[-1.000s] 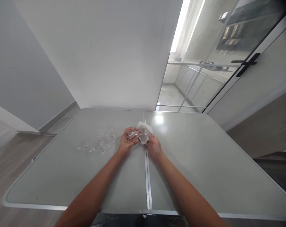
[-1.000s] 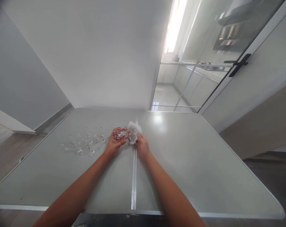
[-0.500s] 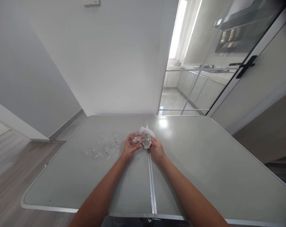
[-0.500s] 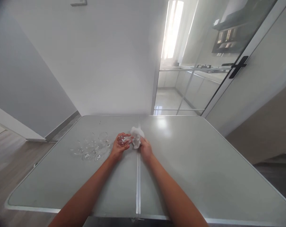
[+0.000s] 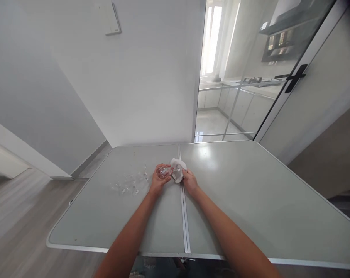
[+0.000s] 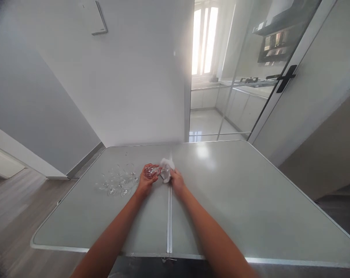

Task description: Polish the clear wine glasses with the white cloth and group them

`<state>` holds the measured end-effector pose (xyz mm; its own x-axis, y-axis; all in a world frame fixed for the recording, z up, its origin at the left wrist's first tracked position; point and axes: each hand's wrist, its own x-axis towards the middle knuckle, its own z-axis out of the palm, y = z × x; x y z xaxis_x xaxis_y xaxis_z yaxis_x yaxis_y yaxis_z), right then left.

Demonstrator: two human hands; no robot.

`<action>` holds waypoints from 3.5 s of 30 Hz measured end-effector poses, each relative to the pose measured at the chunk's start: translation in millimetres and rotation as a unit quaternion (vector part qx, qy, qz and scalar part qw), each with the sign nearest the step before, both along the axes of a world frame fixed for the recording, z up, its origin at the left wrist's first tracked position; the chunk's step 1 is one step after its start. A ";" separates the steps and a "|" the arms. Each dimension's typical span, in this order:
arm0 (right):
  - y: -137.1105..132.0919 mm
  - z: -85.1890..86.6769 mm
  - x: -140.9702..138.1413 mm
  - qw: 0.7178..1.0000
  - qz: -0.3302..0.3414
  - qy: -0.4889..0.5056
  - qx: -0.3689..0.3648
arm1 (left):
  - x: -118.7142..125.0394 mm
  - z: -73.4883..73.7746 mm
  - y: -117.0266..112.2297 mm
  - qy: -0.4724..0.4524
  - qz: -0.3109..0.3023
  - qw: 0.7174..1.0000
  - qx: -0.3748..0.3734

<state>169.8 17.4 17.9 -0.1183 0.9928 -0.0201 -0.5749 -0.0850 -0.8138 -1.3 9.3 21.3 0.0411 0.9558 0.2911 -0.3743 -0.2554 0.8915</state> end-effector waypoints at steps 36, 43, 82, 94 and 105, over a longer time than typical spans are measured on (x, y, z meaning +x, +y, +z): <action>-11.2 35.9 26.6 0.955 -0.178 -0.187 0.147 | -1.3 2.9 -0.5 0.007 0.041 0.999 -0.004; -18.8 30.4 12.4 0.901 -0.084 -0.363 0.222 | -7.3 -3.5 3.7 0.048 0.040 0.998 0.013; 34.7 -1.5 66.8 0.701 -0.180 -0.689 0.043 | 14.5 -3.1 -9.6 0.337 -0.012 0.940 0.051; 33.9 -3.4 68.2 0.699 -0.181 -0.690 0.046 | 14.6 -5.1 -9.0 0.344 -0.010 0.938 0.036; 31.7 -1.7 70.0 0.702 -0.169 -0.690 0.048 | 13.8 -8.9 -6.3 0.342 -0.015 0.939 0.033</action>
